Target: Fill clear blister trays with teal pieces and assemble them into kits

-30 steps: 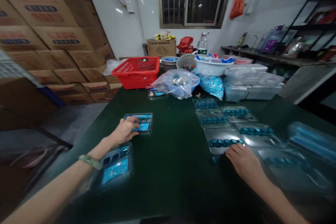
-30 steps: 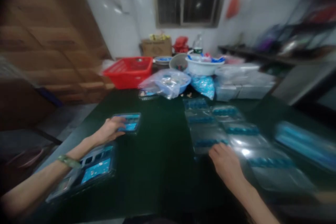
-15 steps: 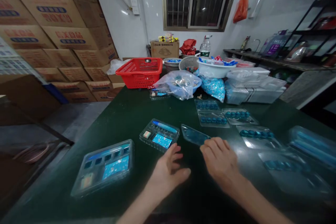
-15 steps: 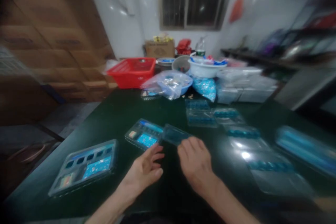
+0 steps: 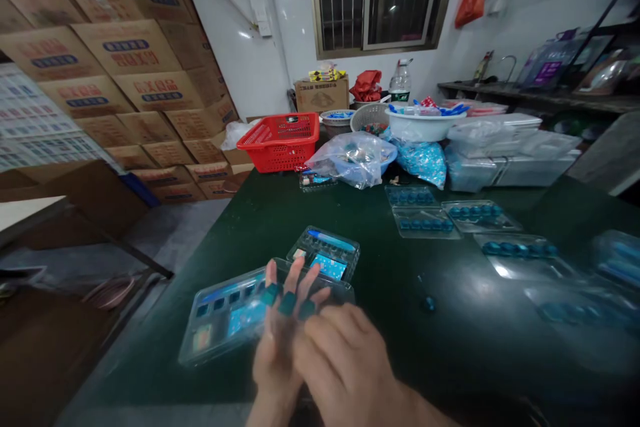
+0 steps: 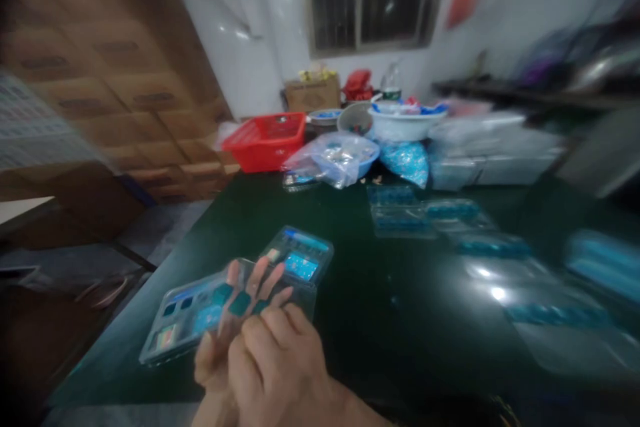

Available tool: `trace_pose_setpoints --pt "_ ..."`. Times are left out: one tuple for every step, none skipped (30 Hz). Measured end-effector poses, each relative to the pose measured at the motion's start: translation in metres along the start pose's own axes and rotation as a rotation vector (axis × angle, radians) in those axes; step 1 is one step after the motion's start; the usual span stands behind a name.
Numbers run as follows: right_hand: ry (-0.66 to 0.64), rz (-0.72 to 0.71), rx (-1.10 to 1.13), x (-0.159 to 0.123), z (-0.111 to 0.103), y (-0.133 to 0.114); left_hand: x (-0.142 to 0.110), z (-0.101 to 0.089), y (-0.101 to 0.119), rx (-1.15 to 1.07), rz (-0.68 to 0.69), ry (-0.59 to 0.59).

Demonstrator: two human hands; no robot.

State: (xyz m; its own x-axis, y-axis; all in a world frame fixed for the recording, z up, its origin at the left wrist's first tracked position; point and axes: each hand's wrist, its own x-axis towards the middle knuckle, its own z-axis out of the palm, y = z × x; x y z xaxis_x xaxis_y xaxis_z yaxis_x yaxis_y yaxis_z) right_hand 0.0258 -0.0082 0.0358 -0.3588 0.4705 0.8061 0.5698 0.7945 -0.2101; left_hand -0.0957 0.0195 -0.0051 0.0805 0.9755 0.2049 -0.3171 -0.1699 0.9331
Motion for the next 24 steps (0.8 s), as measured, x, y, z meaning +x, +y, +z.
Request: trace_pose_setpoints --pt "0.041 0.026 0.007 -0.002 -0.002 0.005 0.001 -0.005 0.003 -0.107 0.018 0.03" --pt "0.077 0.063 0.004 -0.006 -0.003 0.012 0.003 -0.011 0.007 -0.235 0.034 0.067" --pt "0.091 0.114 -0.018 -0.01 -0.003 0.02 0.006 -0.016 0.012 -0.343 0.04 0.105" --pt "0.067 0.177 -0.056 -0.016 -0.001 0.03 0.009 -0.022 0.018 -0.387 0.025 0.119" --pt "0.007 0.232 -0.105 -0.023 0.003 0.039 0.013 -0.026 0.025 -0.399 0.006 0.127" --pt "-0.079 0.278 -0.158 -0.029 0.008 0.048 0.019 -0.03 0.033 -0.389 -0.013 0.13" --pt "-0.174 0.305 -0.204 -0.035 0.015 0.056 0.025 -0.032 0.041 -0.365 -0.03 0.129" --pt "-0.255 0.31 -0.238 -0.04 0.023 0.062 0.032 -0.032 0.049 -0.337 -0.041 0.123" --pt "-0.314 0.3 -0.261 -0.044 0.031 0.067 0.04 -0.031 0.056 -0.306 -0.046 0.107" --pt "-0.352 0.283 -0.274 -0.046 0.039 0.07 0.049 -0.03 0.062 -0.271 -0.044 0.078" --pt "-0.374 0.263 -0.279 -0.048 0.045 0.071 0.059 -0.028 0.065 -0.233 -0.038 0.034" --pt "-0.385 0.245 -0.28 -0.049 0.049 0.073 0.07 -0.026 0.066 -0.19 -0.028 -0.017" --pt "-0.393 0.23 -0.28 -0.05 0.052 0.073 0.08 -0.024 0.065 -0.138 -0.018 -0.074" --pt "-0.396 0.221 -0.278 -0.051 0.053 0.074 0.091 -0.023 0.062 -0.079 -0.007 -0.127" --pt "-0.398 0.218 -0.276 -0.053 0.052 0.075 0.101 -0.022 0.057 -0.015 0.004 -0.175" --pt "-0.399 0.215 -0.275 -0.054 0.049 0.077 0.109 -0.021 0.052 0.054 0.018 -0.221" --pt "-0.403 0.216 -0.275 -0.057 0.044 0.078 0.117 -0.02 0.047 0.128 0.032 -0.267" --pt "-0.409 0.22 -0.275 -0.06 0.038 0.08 0.123 -0.018 0.042 0.207 0.05 -0.318" --pt "-0.414 0.226 -0.272 -0.064 0.031 0.082 0.128 -0.015 0.039 0.3 0.064 -0.378" --pt "-0.417 0.235 -0.269 -0.068 0.024 0.083 0.131 -0.011 0.036 0.405 0.082 -0.443" --pt "-0.415 0.248 -0.266 -0.073 0.017 0.084 0.132 -0.006 0.034 0.53 0.104 -0.515" --pt "-0.406 0.266 -0.265 -0.078 0.01 0.085 0.131 -0.001 0.033 0.672 0.133 -0.581" --pt "-0.388 0.286 -0.267 -0.083 0.005 0.086 0.13 0.005 0.031 0.827 0.17 -0.635" --pt "-0.366 0.307 -0.271 -0.087 0.0 0.086 0.127 0.011 0.029 0.983 0.209 -0.675"
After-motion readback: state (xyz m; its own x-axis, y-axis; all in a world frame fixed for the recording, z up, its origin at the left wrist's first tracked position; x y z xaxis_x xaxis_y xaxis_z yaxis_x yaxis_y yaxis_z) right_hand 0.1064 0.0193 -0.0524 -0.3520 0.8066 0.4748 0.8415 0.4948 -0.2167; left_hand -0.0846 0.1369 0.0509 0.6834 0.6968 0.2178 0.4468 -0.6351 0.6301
